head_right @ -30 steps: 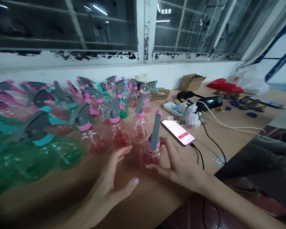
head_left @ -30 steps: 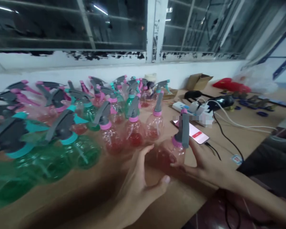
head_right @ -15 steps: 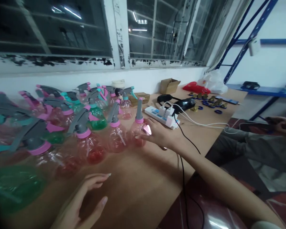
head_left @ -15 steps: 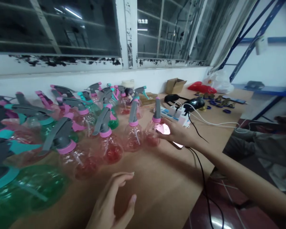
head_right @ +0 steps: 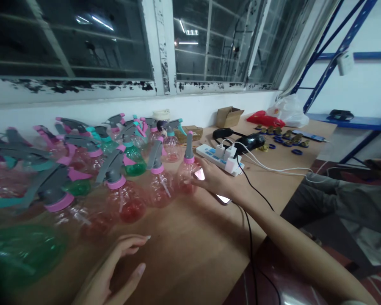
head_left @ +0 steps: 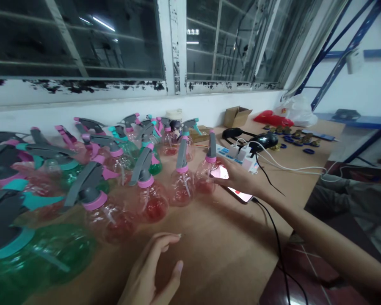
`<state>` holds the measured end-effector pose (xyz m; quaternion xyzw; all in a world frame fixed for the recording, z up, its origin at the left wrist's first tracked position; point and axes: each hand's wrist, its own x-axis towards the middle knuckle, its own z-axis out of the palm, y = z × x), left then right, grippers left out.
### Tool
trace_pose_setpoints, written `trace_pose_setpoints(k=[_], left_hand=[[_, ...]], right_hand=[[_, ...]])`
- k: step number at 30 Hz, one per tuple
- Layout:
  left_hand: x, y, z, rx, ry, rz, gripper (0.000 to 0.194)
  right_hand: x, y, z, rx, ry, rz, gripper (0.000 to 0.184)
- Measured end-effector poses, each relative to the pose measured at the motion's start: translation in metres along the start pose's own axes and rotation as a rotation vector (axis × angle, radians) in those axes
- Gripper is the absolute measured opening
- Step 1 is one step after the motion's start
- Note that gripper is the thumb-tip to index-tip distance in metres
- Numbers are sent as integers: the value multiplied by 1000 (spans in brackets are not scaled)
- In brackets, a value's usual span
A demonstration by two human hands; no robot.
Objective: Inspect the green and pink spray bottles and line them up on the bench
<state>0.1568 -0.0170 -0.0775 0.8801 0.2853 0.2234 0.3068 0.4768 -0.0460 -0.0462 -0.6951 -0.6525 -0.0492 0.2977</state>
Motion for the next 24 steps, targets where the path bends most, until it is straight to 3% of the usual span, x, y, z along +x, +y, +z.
trace_pose_setpoints(k=[3,6,12,16,19,22,24], left_hand=[[-9,-4,-7,3,8,-16,24],[-25,-10,-20,29,22,-52,23],[-76,-16,-67,56,94,-244,21],[-122,-14,-111,27,162,-392,20],[-161,-19,-147,-51,217,-420,17],[-202,-38,-180,-81,381,-418,15],[-229,-56,-201,-78,541,-442,16]], right_hand=[[-18,-12,0,-36,94,40,63],[-40,-45,-8,-102,159,35,55],[-42,-158,-8,0,-137,-231,44],[-27,-235,25,235,-316,-492,35],[-22,-292,60,450,-429,-632,34],[-21,-351,99,607,-481,-657,35],[-21,-392,125,693,-533,-605,48]])
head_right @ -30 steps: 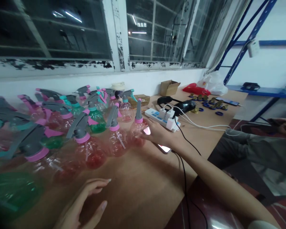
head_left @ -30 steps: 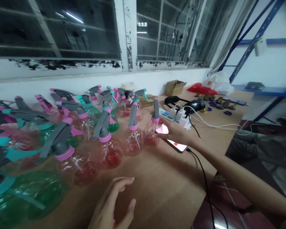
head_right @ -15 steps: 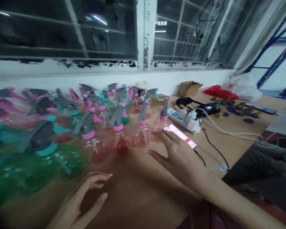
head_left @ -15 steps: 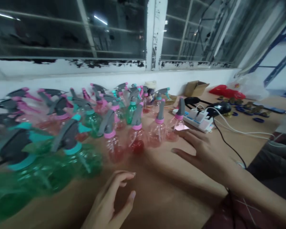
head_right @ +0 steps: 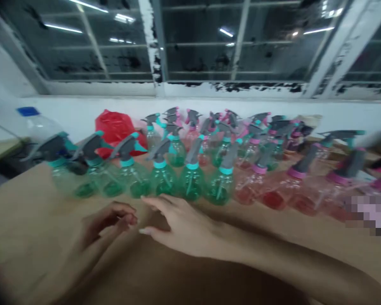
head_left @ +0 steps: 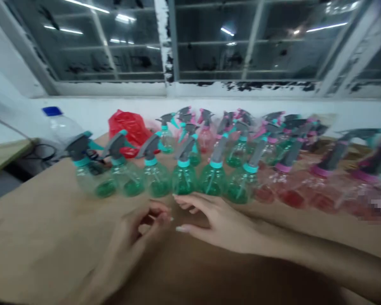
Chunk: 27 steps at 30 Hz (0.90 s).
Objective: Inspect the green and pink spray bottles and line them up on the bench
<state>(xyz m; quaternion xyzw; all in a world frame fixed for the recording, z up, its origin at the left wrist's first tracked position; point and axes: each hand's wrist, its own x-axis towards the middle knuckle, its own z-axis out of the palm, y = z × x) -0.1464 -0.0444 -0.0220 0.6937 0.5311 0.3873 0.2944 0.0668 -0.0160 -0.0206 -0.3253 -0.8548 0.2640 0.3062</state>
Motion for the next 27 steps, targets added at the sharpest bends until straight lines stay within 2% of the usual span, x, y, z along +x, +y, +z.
trace_pose_setpoints(k=[1,6,9,11,14,16,20,23,27], left_hand=[[-1,-12,-15,-33,94,-4,16],[8,-63,-81,-22,489,-73,19],[20,-84,-111,79,726,-49,27],[29,-94,-123,161,806,-17,40],[43,-105,-131,262,770,23,49],[53,-111,-132,295,706,60,33],[62,-119,-138,282,522,92,31],[52,-119,-144,270,495,74,31],[18,-108,-145,261,541,18,42]], right_hand=[[17,-4,16,77,-9,10,53],[91,-26,86,351,-42,81,52],[120,-41,113,384,-19,86,58],[134,-50,127,383,3,80,60],[148,-58,142,369,33,87,61],[156,-60,149,354,52,89,63],[165,-61,157,307,75,91,65],[166,-60,157,270,67,91,66],[158,-61,157,220,44,50,71]])
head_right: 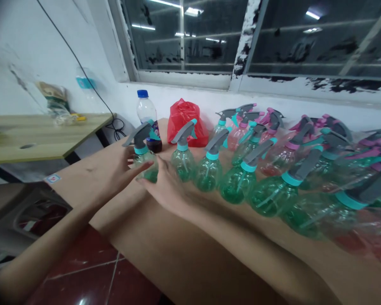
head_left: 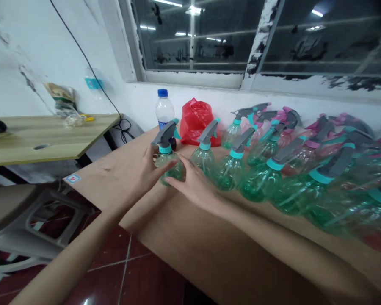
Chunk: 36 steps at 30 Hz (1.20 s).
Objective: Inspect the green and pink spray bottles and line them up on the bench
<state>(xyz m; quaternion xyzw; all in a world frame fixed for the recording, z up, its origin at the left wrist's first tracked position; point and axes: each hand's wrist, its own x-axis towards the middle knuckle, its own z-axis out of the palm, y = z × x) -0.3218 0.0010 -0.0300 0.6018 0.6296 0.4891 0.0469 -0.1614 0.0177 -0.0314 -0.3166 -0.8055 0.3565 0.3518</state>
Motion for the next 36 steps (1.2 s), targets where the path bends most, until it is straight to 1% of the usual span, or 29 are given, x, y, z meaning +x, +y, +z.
trace_pose_setpoints(k=[1,3,5,7,9,11,13,16,19,22,24,27,29,33,36], left_hand=[[-9,5,-4,7,-8,-10,41],[-28,16,-10,34,-40,-27,45],[-45,28,-13,61,-67,-26,47],[-58,43,-12,83,-110,-11,46],[-65,59,-10,80,-172,24,42],[-65,77,-5,63,-258,63,33],[-62,97,4,37,-334,99,35],[-58,125,28,-100,-458,162,49],[-59,153,60,-226,-488,260,62],[-66,183,92,-288,-616,295,53],[-71,202,113,-363,-659,288,41],[-78,225,142,-452,-671,297,28],[-81,237,159,-491,-670,316,23],[-84,257,187,-542,-718,339,21],[-85,265,198,-563,-730,344,21]], right_hand=[[-4,0,1,-22,0,-14,74],[-14,1,4,-60,8,-36,80],[-25,3,4,-68,22,-57,82],[-37,7,0,-75,36,-78,82],[-51,12,-11,-103,47,-83,82],[-66,16,-28,-141,43,-67,82],[-85,20,-49,-169,37,-39,78],[-113,24,-82,-190,46,-30,73],[-141,32,-110,-208,29,-48,75],[-165,43,-135,-271,47,-30,82],[-180,49,-151,-319,81,11,87],[-199,55,-173,-371,127,110,92],[-209,57,-187,-386,147,144,94],[-227,66,-212,-366,144,87,97],[-241,77,-230,-377,83,45,90]])
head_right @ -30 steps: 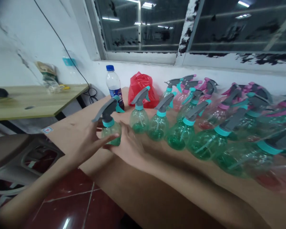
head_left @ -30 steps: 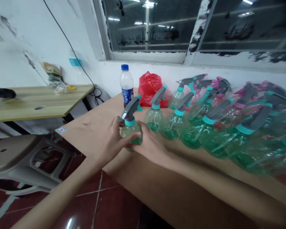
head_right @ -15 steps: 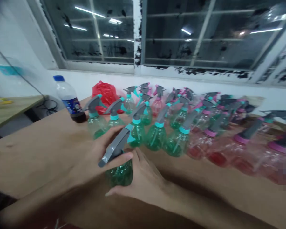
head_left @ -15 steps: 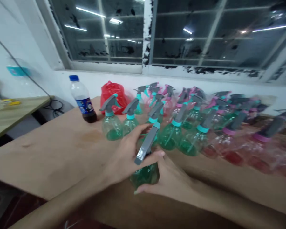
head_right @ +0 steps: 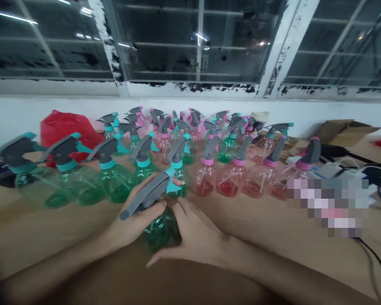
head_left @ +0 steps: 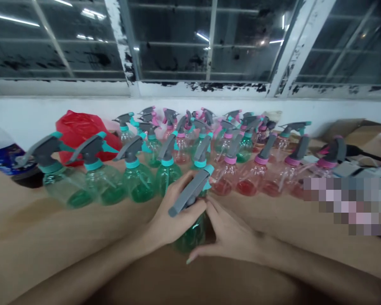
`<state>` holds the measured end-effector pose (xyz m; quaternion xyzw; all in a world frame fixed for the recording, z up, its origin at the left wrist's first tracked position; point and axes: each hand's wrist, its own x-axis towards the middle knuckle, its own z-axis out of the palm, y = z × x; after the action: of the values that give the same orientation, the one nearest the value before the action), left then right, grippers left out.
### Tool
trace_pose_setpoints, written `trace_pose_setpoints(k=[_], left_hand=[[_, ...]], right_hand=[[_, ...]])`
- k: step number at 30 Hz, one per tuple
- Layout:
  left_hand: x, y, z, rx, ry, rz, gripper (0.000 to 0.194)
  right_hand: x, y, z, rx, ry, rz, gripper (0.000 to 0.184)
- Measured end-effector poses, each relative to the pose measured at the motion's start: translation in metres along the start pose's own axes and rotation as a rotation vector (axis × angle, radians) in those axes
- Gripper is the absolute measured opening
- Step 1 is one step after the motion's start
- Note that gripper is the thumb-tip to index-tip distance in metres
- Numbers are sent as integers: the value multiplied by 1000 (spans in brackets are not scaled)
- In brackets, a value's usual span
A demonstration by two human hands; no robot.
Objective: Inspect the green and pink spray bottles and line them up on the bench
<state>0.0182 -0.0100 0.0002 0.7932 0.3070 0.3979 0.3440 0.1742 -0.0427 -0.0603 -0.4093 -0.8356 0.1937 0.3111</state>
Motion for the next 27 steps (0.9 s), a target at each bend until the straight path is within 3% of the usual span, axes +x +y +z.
trace_pose_setpoints(k=[4,10,19,27], left_hand=[[4,-3,1,11,7,-3,24],[9,-1,-7,111,-37,63,29],[10,-5,-15,124,-12,-15,29],[10,-1,-16,140,-14,-31,15]], right_hand=[[-18,27,-10,-83,-84,-13,79],[-31,61,-3,-164,-161,-113,65],[-26,62,-1,-119,-147,-93,50],[-26,64,-2,-93,-165,-86,51]])
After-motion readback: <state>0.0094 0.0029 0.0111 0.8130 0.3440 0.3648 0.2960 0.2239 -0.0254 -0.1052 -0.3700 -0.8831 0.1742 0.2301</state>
